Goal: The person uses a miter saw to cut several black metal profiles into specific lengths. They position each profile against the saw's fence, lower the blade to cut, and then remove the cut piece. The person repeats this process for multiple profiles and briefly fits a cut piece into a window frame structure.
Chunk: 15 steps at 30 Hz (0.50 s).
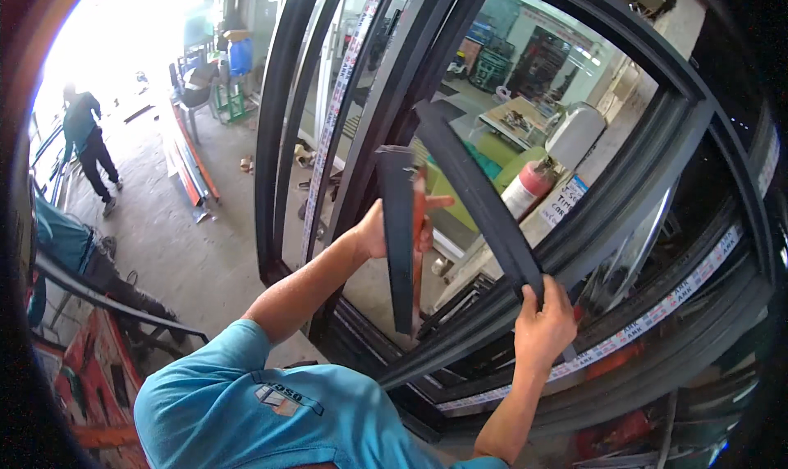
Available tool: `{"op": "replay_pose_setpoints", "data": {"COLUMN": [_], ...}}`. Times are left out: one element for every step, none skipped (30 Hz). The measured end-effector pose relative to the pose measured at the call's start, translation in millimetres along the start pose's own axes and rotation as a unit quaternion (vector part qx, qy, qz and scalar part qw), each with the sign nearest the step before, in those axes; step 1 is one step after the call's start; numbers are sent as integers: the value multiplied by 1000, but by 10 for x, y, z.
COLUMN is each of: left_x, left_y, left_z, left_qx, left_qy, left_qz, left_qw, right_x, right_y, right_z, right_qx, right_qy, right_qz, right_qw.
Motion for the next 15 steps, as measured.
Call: {"op": "replay_pose_setpoints", "data": {"left_x": [53,110,136,168,210,271,328,383,453,522,571,633,693,805,877], "left_y": [43,130,166,223,284,322,304,281,276,261,244,94,23,61,70], "left_z": [-1,-70,-72,-69,-73,-92,-98,-106,-76,-25,23,130,256,267,303], "left_qx": [-1,-133,-128,-123,-118,-125,-134,-143,-146,-149,-154,-163,-165,-115,-120], "left_qy": [22,101,110,119,127,112,116,118,114,80,47,44,34,5,8], "left_qz": [-3,51,41,31,22,-25,-34,-41,-47,-61,-73,-46,-16,10,10], "left_qw": [1000,985,985,985,985,985,984,982,982,984,984,985,986,993,993], "right_x": [31,80,100,129,153,182,190,198,257,309,384,433,493,550,605], "right_y": [-73,-151,-161,-164,-163,-160,-122,-91,-84,-57,-5,81,117,151,188], "right_z": [-88,-156,-256,-325,-401,-420,-435,-409,-467,-543,-634,-700,-753,-790,-818], "right_qx": [-6,-14,-39,-63,-85,-87,-101,-112,-118,-145,-171,-204,-208,-212,-217], "right_qy": [1,-21,18,57,98,66,77,101,131,153,176,195,206,216,226], "right_qz": [-12,-38,-20,-4,11,-7,-2,3,12,42,71,100,107,113,122], "right_qw": [1000,999,999,996,992,994,992,989,984,977,967,954,950,946,942]}}
Point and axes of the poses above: each hand's wrist, its own x-axis towards the middle knuckle, its own y-axis out of the back of the hand, z = x × y, the point moved 6 cm from there along x, towards the middle knuckle, and after that the axes turned 2 degrees about x, right-handed, at the moved point
